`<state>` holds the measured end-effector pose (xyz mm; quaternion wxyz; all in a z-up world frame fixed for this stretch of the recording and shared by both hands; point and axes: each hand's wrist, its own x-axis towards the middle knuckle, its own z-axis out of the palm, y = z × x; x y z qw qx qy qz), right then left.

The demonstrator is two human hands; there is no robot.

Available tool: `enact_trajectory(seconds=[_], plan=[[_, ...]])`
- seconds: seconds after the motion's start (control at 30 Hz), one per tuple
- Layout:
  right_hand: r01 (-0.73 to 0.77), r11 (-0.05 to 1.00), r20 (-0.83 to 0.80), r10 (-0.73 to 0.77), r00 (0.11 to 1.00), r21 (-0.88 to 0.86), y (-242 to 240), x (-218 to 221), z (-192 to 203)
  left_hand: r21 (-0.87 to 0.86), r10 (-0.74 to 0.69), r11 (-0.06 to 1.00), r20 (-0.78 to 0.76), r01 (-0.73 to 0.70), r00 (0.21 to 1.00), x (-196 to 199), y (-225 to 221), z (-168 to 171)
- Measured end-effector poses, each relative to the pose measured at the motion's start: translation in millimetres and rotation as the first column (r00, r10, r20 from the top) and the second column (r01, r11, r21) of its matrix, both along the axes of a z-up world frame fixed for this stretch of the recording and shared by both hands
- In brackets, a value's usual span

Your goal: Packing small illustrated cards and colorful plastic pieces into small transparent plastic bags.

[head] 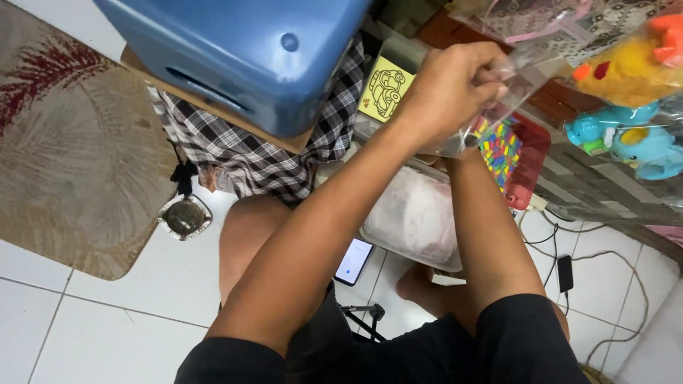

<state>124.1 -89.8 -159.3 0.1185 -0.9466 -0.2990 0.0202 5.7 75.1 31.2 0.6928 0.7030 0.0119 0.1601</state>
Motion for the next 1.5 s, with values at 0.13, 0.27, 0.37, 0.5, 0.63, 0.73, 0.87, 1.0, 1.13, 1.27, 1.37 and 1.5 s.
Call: enact_trajectory(seconds=[0.13,0.27,0.37,0.5,0.63,0.73,0.87,1.0,1.13,1.27,1.37,1.5], plan=[[-0.018,1.0,0.064,0.017,0.998,0.013,0,-4,21,-0.105,-0.042,0.994,-0.011,0.041,0.999,-3,0,3],[-0.024,0.999,0.126,0.02,0.992,0.03,-4,-16,56,-0.031,0.005,0.999,0.041,-0.004,0.999,1,-2,-2],[-0.014,0.999,0.168,0.007,0.986,0.042,-15,-32,87,-0.044,-0.006,0.999,0.059,0.009,0.998,8,-1,-4],[0.004,0.998,0.226,-0.019,0.974,0.066,-33,-50,129,-0.009,0.035,0.999,0.144,-0.034,0.989,12,-4,-10],[-0.2,0.977,0.426,0.148,0.893,0.08,-86,-84,171,-0.021,-0.001,1.0,0.263,0.007,0.965,19,-8,-22],[-0.003,0.936,0.176,-0.063,0.982,0.352,-122,-99,176,0.084,-0.025,0.996,0.19,0.009,0.982,16,-11,-16],[0.297,0.741,-0.172,-0.243,0.955,0.602,-149,-106,186,0.075,-0.126,0.99,0.092,0.119,0.988,16,-21,-24],[0.282,0.539,-0.164,-0.257,0.952,0.794,-180,-97,189,-0.005,-0.23,0.973,-0.03,0.23,0.973,21,-34,-28],[0.285,0.302,-0.206,-0.268,0.941,0.909,-188,-97,196,-0.034,-0.331,0.944,-0.086,0.33,0.94,22,-55,-28],[0.251,0.198,-0.194,-0.269,0.943,0.947,-189,-93,194,-0.02,-0.397,0.916,-0.174,0.4,0.901,17,-77,-29],[0.255,0.157,-0.209,-0.257,0.943,0.954,-187,-93,196,0.011,-0.442,0.892,-0.184,0.452,0.878,11,-89,-28],[0.266,0.18,-0.22,-0.24,0.945,0.947,-182,-95,204,-0.141,-0.541,0.841,-0.194,0.523,0.818,3,-93,-23]])
